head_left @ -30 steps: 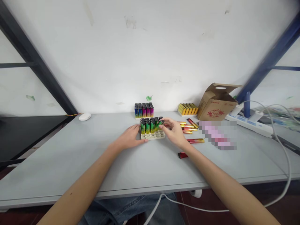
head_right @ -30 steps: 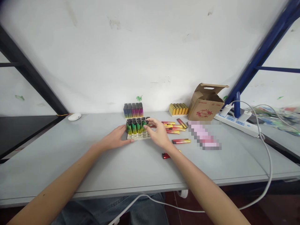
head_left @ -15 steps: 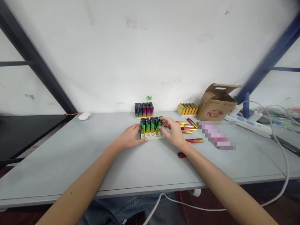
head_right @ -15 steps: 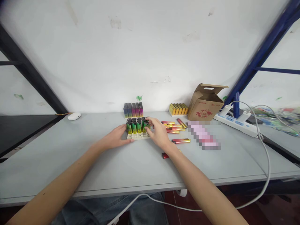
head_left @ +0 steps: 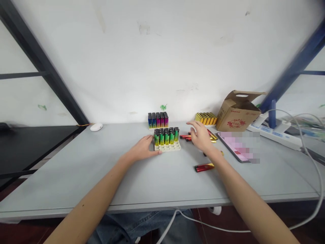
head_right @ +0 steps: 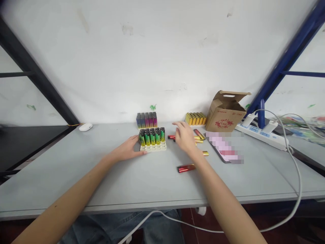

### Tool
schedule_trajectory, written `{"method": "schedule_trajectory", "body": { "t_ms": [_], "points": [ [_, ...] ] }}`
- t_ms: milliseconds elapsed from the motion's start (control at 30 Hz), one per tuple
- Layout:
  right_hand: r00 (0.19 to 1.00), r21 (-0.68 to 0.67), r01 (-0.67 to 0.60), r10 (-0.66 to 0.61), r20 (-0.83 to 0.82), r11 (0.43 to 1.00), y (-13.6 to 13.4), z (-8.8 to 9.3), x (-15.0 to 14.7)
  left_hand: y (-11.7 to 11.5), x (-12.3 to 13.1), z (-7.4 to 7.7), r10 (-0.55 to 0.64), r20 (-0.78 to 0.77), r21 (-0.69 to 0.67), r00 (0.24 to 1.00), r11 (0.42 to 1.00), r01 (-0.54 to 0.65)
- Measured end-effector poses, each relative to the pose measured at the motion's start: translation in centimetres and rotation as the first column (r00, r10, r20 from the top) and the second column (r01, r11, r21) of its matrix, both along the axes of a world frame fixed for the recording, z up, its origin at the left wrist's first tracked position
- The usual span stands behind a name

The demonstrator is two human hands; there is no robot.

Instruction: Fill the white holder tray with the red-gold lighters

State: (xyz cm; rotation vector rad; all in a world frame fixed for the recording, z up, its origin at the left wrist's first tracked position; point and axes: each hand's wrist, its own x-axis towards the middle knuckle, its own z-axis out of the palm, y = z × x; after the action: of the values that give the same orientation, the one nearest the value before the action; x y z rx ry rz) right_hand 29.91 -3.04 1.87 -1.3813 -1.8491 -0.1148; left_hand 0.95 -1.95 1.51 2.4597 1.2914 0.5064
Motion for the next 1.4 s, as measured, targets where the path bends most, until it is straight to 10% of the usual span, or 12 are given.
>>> {"method": "schedule_trajectory", "body": {
  "t_ms": [333, 533, 733, 933, 1167, 1400],
  "points": [
    [0.949, -0.269, 0.146, -0.058, 0.31, 0.952, 0.1, -1.6, 2.2, 0.1, -0.1, 0.0, 0.0, -0.009, 0.016, 1.0, 1.0, 0.001],
    [0.98, -0.069, -0.018, 0.004, -0.2, 0.997, 1.0, -0.7, 2.0, 0.2, -0.1, -0.1, -0.004, -0.001, 0.014, 1.0, 1.0, 0.004],
    [0.574, 0.021, -0.156, 0.108, -0.811, 0.988, 1.2, 0.3, 0.6, 0.3, -0.3, -0.4, -0.009, -0.029, 0.011, 1.0, 1.0, 0.009],
    [0.408, -0.107, -0.581, 0.175, -0.896, 0.807, -0.8, -0.7, -4.4, 0.4, -0.2, -0.5, -0.02, -0.036, 0.036, 0.999, 0.999, 0.022],
    [0.582, -0.141, -0.587, 0.295, -0.758, 0.797, -3.0, -0.9, -6.9, 0.4, -0.1, -0.6, -0.039, 0.023, 0.031, 0.999, 0.999, 0.038],
    [0.28, -0.087, -0.725, 0.176, -0.944, 0.683, -2.7, -0.8, -6.9, 0.2, 0.0, -0.5, -0.035, 0.011, 0.046, 0.999, 0.998, 0.035]
  ]
}}
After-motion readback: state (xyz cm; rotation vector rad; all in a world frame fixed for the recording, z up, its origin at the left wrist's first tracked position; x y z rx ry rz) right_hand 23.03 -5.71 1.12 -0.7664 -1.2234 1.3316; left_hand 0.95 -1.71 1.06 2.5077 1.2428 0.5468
